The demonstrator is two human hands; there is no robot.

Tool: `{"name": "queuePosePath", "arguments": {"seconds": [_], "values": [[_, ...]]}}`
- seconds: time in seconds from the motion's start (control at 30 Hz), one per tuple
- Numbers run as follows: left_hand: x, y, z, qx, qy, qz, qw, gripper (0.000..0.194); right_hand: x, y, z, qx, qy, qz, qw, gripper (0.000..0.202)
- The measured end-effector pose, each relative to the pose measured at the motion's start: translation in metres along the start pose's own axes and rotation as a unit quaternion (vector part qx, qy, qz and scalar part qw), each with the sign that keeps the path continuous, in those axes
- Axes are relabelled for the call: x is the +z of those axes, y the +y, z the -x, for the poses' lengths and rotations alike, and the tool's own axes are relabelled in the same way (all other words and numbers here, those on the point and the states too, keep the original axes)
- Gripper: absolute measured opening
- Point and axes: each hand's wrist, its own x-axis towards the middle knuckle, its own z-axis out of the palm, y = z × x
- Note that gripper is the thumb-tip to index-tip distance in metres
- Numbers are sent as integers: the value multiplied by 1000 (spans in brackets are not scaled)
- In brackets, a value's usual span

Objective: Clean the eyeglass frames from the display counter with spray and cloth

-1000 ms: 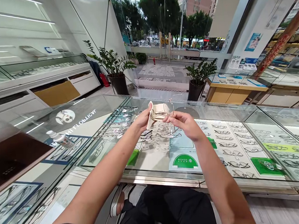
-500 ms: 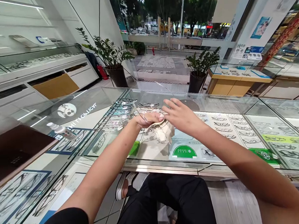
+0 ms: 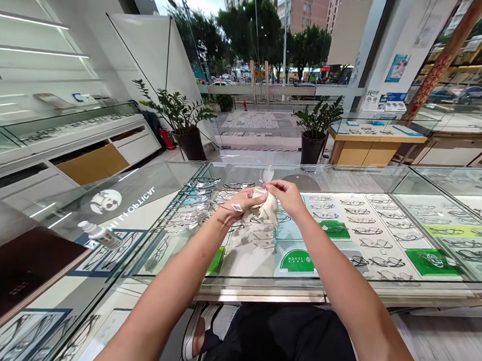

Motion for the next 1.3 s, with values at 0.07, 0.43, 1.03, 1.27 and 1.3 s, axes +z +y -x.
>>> {"name": "queuePosePath", "arguments": {"seconds": [0.07,0.43,1.03,1.27,1.3], "values": [[0,-1,1,-5,-2,-6,1000,62,-1,6,-2,19,7,-38,999,37],[-1,-9,-2,-29,-28,4,999,50,-7,20,3,36,8,-113,993,34],[9,-20,-9,38,41,-33,998,57,-4,15,4,47,14,-149,988,37],[10,-21,-7,62,70,-67,993,56,-5,20,2,45,0,-123,991,38],[11,-21,-7,70,82,-76,991,56,-5,21,2,39,-4,-121,992,38]]}}
